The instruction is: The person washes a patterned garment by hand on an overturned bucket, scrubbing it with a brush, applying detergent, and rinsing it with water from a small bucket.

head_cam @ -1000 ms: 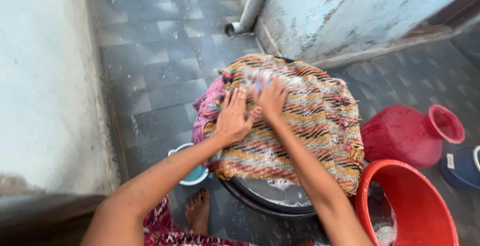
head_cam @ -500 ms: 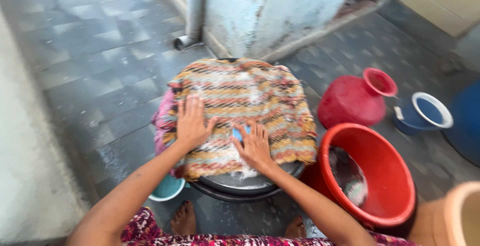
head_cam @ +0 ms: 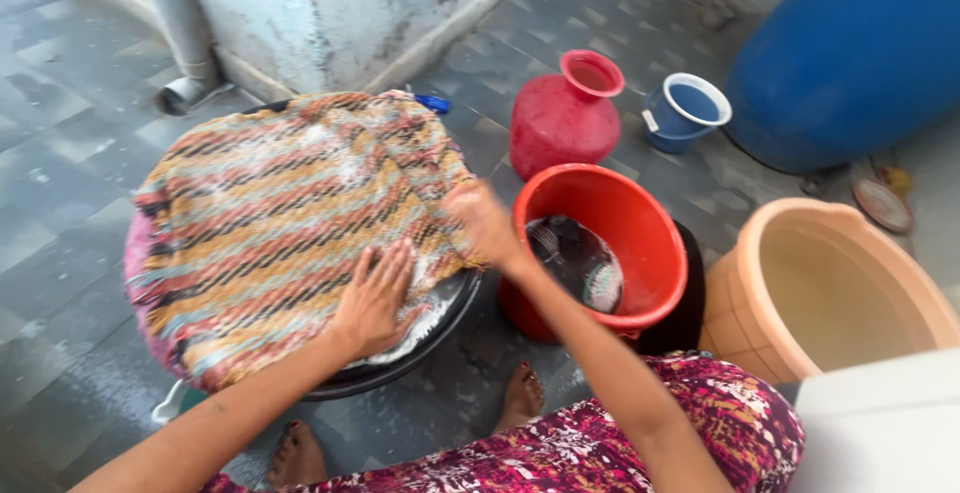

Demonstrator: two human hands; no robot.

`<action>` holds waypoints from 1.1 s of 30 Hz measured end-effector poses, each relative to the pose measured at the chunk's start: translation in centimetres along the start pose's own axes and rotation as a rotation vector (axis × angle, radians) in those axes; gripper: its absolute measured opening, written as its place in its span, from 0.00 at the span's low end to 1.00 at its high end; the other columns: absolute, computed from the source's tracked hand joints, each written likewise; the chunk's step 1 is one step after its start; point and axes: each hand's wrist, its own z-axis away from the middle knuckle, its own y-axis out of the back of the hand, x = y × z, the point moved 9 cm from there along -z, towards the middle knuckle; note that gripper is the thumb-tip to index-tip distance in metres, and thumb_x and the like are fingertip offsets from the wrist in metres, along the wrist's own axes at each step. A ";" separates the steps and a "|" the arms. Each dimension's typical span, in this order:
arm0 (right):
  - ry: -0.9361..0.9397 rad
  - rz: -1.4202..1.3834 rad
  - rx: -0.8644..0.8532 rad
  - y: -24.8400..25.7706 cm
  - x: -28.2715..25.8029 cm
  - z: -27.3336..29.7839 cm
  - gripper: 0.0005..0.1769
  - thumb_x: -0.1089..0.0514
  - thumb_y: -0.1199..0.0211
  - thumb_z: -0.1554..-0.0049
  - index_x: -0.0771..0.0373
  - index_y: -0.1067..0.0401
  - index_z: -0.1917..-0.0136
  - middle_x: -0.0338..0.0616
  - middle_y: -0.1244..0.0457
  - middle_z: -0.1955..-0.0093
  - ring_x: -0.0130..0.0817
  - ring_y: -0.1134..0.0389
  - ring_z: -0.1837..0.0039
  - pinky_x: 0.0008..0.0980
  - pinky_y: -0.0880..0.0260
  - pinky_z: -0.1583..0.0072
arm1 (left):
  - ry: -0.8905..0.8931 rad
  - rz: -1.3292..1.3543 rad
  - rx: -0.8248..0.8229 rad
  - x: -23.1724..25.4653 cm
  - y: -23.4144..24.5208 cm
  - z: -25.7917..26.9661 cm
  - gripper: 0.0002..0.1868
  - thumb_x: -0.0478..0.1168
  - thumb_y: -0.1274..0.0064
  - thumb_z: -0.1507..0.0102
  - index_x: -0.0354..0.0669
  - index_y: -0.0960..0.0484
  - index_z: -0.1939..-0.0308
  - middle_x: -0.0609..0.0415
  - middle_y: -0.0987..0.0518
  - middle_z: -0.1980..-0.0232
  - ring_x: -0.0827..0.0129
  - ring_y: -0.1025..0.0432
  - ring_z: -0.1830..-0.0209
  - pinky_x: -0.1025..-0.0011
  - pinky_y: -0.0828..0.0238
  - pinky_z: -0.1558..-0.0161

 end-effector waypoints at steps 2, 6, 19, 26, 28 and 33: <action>0.044 0.276 0.201 8.2 4.3 -0.8 0.19 0.50 0.54 0.29 0.62 0.27 0.39 0.46 0.34 0.41 0.38 0.33 0.36 0.37 0.35 0.32 | -0.060 -0.024 -0.052 0.6 -0.8 -0.7 0.49 0.70 0.70 0.34 0.31 0.50 0.25 0.42 0.51 0.20 0.56 0.59 0.19 0.49 0.71 0.25; -1.019 -0.193 0.432 18.4 19.3 5.7 0.32 0.35 0.46 0.36 0.57 0.28 0.29 0.54 0.46 0.55 0.65 0.50 0.41 0.62 0.56 0.42 | -0.092 -0.033 -0.010 -4.0 -0.8 -2.4 0.46 0.70 0.73 0.33 0.39 0.49 0.23 0.47 0.50 0.19 0.58 0.58 0.18 0.48 0.70 0.24; -0.605 0.991 0.221 18.9 26.6 -4.2 0.26 0.37 0.43 0.40 0.58 0.28 0.40 0.61 0.46 0.36 0.63 0.31 0.45 0.58 0.30 0.45 | 0.236 -0.012 0.124 -11.6 0.5 -4.3 0.46 0.69 0.64 0.36 0.42 0.44 0.23 0.51 0.46 0.19 0.60 0.55 0.18 0.42 0.69 0.24; -0.634 1.047 0.190 18.6 29.1 -4.0 0.25 0.38 0.51 0.34 0.56 0.28 0.39 0.67 0.48 0.31 0.68 0.31 0.46 0.60 0.29 0.46 | 0.222 0.016 0.113 -11.4 0.6 -4.5 0.46 0.68 0.66 0.36 0.41 0.45 0.22 0.50 0.47 0.18 0.59 0.56 0.18 0.42 0.70 0.23; -0.687 1.042 0.111 18.4 29.1 -4.2 0.26 0.37 0.53 0.36 0.53 0.30 0.35 0.65 0.48 0.32 0.68 0.32 0.45 0.63 0.31 0.46 | 0.228 0.038 0.108 -11.4 0.8 -4.4 0.46 0.68 0.66 0.36 0.42 0.45 0.22 0.51 0.47 0.18 0.60 0.56 0.18 0.43 0.71 0.23; -0.672 0.991 0.210 22.6 25.3 -4.3 0.30 0.35 0.52 0.34 0.56 0.38 0.29 0.70 0.48 0.30 0.75 0.33 0.44 0.66 0.32 0.44 | 0.241 0.045 0.104 -11.4 1.0 -4.4 0.46 0.68 0.66 0.36 0.43 0.45 0.22 0.51 0.47 0.18 0.60 0.56 0.17 0.42 0.71 0.23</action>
